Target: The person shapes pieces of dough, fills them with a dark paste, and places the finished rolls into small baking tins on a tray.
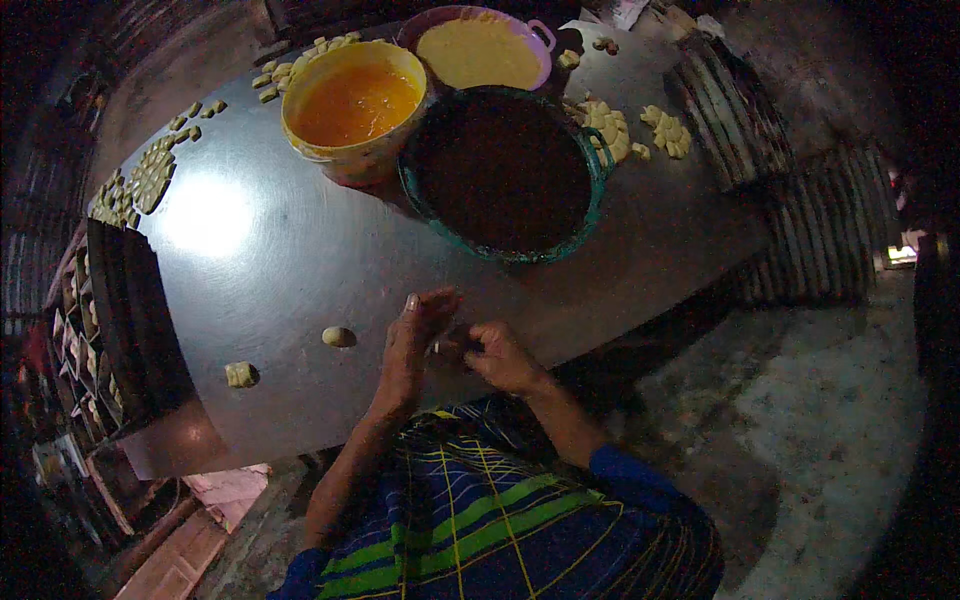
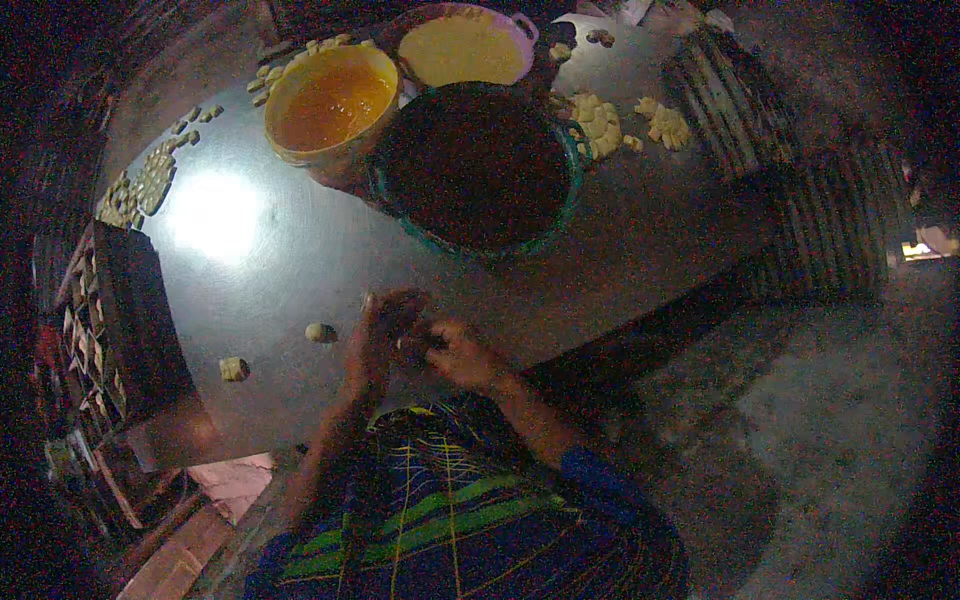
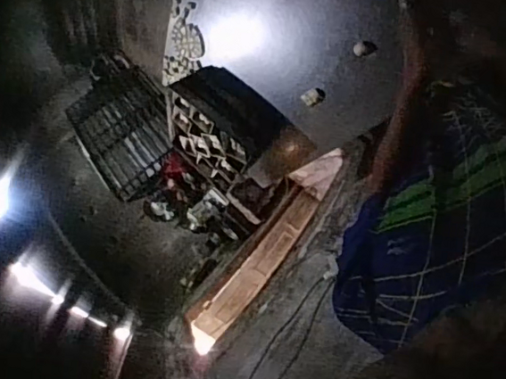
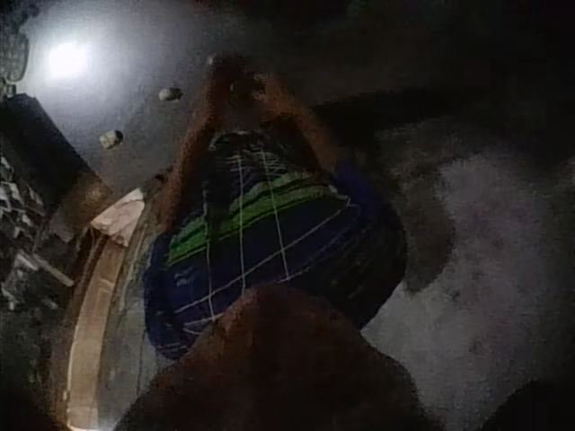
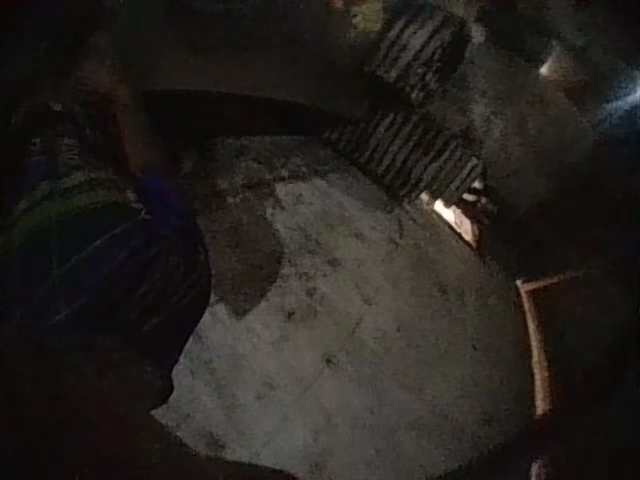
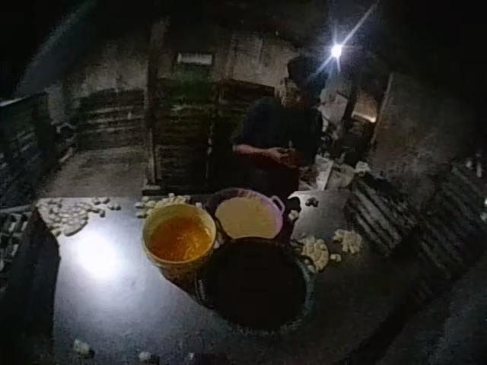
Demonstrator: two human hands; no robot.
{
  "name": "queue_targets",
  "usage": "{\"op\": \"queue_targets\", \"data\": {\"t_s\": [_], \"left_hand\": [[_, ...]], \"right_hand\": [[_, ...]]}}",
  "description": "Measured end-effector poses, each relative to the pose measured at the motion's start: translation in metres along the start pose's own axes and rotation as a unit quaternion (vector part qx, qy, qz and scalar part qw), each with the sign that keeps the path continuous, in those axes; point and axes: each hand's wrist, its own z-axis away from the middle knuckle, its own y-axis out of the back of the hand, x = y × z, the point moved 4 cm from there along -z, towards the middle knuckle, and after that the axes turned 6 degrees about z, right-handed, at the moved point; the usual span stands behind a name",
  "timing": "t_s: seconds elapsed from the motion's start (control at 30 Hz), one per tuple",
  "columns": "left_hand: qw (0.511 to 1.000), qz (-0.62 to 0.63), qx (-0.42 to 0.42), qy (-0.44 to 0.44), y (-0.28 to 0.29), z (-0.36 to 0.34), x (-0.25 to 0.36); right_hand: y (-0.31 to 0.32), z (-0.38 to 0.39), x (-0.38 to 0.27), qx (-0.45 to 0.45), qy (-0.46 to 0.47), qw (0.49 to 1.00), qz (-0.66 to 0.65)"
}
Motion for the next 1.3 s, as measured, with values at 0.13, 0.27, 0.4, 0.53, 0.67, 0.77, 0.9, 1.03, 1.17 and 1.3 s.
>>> {"op": "queue_targets", "data": {"t_s": [0.13, 0.27, 0.4, 0.53, 0.67, 0.77, 0.9, 1.03, 1.17, 1.3], "left_hand": [[0.986, -0.092, 0.034, -0.133, -0.026, 0.011, 0.007], [0.98, -0.077, 0.035, -0.178, -0.038, 0.011, -0.003], [0.972, -0.115, -0.033, -0.203, -0.051, 0.014, 0.011], [0.986, -0.137, -0.034, -0.092, -0.026, 0.026, 0.008], [0.983, -0.164, 0.076, -0.04, 0.004, 0.032, 0.009], [0.976, -0.181, 0.108, -0.048, 0.022, 0.038, 0.006], [0.977, -0.154, 0.14, -0.047, 0.049, 0.056, -0.006], [0.971, -0.139, 0.184, -0.057, 0.064, 0.069, -0.006], [0.965, -0.142, 0.218, -0.041, 0.066, 0.076, 0.006], [0.968, -0.13, 0.207, -0.063, 0.071, 0.072, 0.006]], "right_hand": [[-0.018, 0.018, 0.036, 0.078, -0.015, 0.928, -0.364], [-0.04, 0.017, 0.029, 0.13, -0.013, 0.868, -0.479], [0.012, 0.024, 0.014, 0.142, 0.104, 0.942, -0.285], [0.073, 0.028, -0.098, 0.222, 0.117, 0.956, 0.152], [0.096, 0.0, -0.149, 0.167, 0.181, 0.837, 0.488], [0.105, -0.032, -0.145, 0.08, 0.189, 0.775, 0.598], [0.11, -0.049, -0.133, 0.008, 0.144, 0.754, 0.641], [0.105, -0.054, -0.129, -0.017, 0.094, 0.754, 0.65], [0.093, -0.046, -0.138, -0.036, 0.106, 0.754, 0.648], [0.1, -0.043, -0.133, -0.012, 0.091, 0.761, 0.642]]}}
